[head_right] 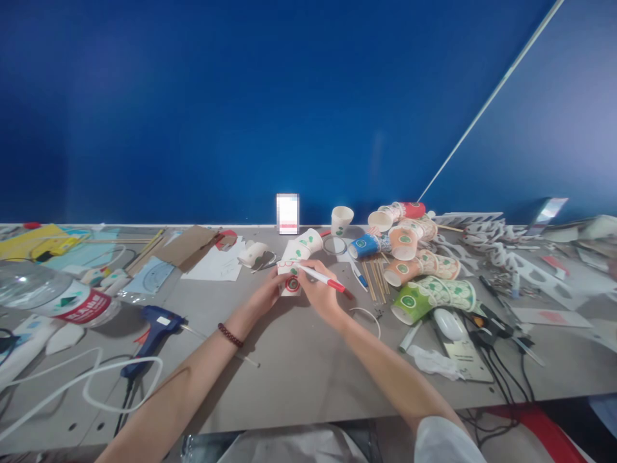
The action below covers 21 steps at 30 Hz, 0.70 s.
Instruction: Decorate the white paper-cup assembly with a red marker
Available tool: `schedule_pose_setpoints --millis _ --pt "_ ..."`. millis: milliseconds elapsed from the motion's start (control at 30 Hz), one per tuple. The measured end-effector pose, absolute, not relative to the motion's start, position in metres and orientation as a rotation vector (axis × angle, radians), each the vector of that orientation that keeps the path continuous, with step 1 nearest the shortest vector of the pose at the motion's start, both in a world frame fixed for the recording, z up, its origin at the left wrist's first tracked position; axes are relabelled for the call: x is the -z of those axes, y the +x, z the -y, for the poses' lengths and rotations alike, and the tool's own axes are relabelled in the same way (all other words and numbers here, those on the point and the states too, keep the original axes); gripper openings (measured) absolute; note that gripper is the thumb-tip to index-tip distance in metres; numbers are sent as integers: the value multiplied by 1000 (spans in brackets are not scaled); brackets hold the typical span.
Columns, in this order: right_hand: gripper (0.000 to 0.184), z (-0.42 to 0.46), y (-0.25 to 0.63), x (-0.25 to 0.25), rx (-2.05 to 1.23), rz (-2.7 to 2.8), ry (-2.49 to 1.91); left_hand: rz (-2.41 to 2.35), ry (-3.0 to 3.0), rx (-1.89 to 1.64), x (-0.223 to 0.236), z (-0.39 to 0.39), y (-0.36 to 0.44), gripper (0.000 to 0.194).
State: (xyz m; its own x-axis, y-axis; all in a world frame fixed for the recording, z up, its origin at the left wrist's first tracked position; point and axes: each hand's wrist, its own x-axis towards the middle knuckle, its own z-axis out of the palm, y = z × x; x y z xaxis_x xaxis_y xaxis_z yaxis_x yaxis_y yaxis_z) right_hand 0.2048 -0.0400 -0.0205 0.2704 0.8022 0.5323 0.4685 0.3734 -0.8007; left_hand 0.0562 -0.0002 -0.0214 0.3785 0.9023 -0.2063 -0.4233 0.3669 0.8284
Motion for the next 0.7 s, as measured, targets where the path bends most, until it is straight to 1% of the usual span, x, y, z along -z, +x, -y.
schedule_pose_setpoints --millis 267,700 --pt "10 39 203 21 -327 1403 -1247 -723 811 -965 18 1 54 31" --pt "8 40 201 21 -346 1393 -1215 -683 779 -957 19 -1 54 36"
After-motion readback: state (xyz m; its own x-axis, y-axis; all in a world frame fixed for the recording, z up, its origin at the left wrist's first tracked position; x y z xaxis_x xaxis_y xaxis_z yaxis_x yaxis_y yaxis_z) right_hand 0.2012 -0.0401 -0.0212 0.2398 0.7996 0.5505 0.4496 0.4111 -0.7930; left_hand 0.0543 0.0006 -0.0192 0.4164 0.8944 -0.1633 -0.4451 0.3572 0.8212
